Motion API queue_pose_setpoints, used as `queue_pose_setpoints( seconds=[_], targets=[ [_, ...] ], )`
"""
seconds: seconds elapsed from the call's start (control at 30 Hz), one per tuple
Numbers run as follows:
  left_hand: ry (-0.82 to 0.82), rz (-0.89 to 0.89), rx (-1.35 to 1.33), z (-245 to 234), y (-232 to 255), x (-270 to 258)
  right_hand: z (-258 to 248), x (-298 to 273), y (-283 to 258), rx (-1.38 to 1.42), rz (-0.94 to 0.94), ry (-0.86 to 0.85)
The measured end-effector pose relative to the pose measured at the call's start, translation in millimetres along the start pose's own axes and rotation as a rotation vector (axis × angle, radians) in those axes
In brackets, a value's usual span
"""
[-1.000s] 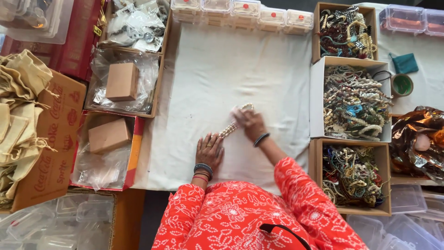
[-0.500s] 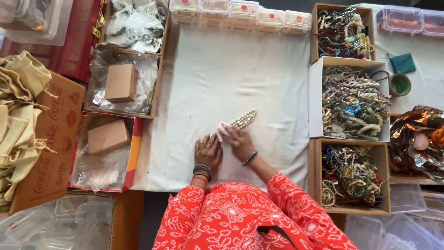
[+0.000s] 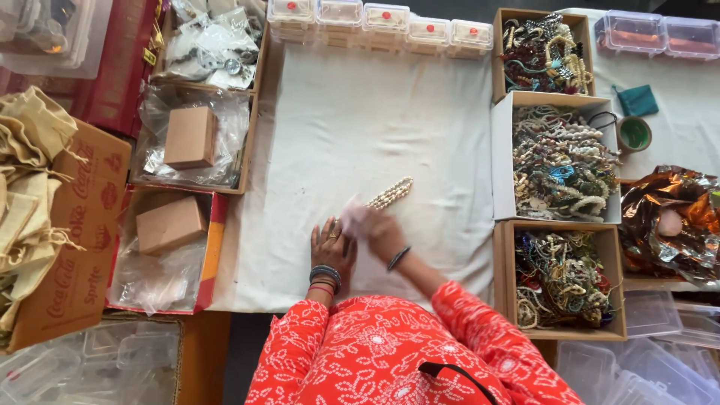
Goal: The person wipes a pearl necklace with a pink cloth on a white cloth-covered table. The person then folds the necklace and places it into a clear plastic bag.
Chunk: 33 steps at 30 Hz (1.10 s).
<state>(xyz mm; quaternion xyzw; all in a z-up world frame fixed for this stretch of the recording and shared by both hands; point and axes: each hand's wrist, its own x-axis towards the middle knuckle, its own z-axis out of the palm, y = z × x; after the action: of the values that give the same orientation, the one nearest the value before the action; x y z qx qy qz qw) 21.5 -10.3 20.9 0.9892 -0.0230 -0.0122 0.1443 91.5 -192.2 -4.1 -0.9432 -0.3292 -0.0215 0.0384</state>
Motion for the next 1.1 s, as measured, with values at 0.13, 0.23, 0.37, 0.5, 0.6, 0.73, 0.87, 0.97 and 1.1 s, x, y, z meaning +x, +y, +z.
queue_pose_setpoints(
  seconds=[0.13, 0.23, 0.37, 0.5, 0.6, 0.73, 0.87, 0.97, 1.1],
  targets=[
    [0.2, 0.054, -0.089, 4.1, -4.4, 1.3, -70.5, 3.5, -9.6, 0.148, -0.153, 0.444],
    [0.252, 0.084, -0.079, 0.1, -3.1, -1.3, -52.4, -1.2, 46.4, 0.034, -0.125, 0.313],
    [0.245, 0.072, -0.058, 0.8, -2.8, -2.0, -46.2, -0.3, 104.2, 0.06, 0.257, 0.306],
    [0.218, 0.074, -0.031, 0.4, -3.1, -1.4, -38.4, 13.5, 97.5, 0.082, 0.434, 0.366],
    [0.241, 0.062, -0.064, -5.8, 0.8, -1.3, 13.1, 13.3, 43.3, 0.203, 0.123, 0.298],
    [0.163, 0.008, -0.016, 12.5, -7.5, 1.0, -46.7, 22.1, -7.3, -0.009, -0.167, 0.281],
    [0.253, 0.062, -0.039, 4.3, -4.5, -5.4, -13.5, 10.8, 61.6, -0.036, 0.074, 0.236],
    [0.259, 0.059, -0.021, 3.8, -3.4, -0.5, -9.5, -4.1, 125.6, -0.056, 0.353, 0.207],
    [0.257, 0.055, -0.022, 3.2, -2.9, -1.9, -39.8, -41.8, 146.5, 0.09, 0.556, 0.284]
  ],
)
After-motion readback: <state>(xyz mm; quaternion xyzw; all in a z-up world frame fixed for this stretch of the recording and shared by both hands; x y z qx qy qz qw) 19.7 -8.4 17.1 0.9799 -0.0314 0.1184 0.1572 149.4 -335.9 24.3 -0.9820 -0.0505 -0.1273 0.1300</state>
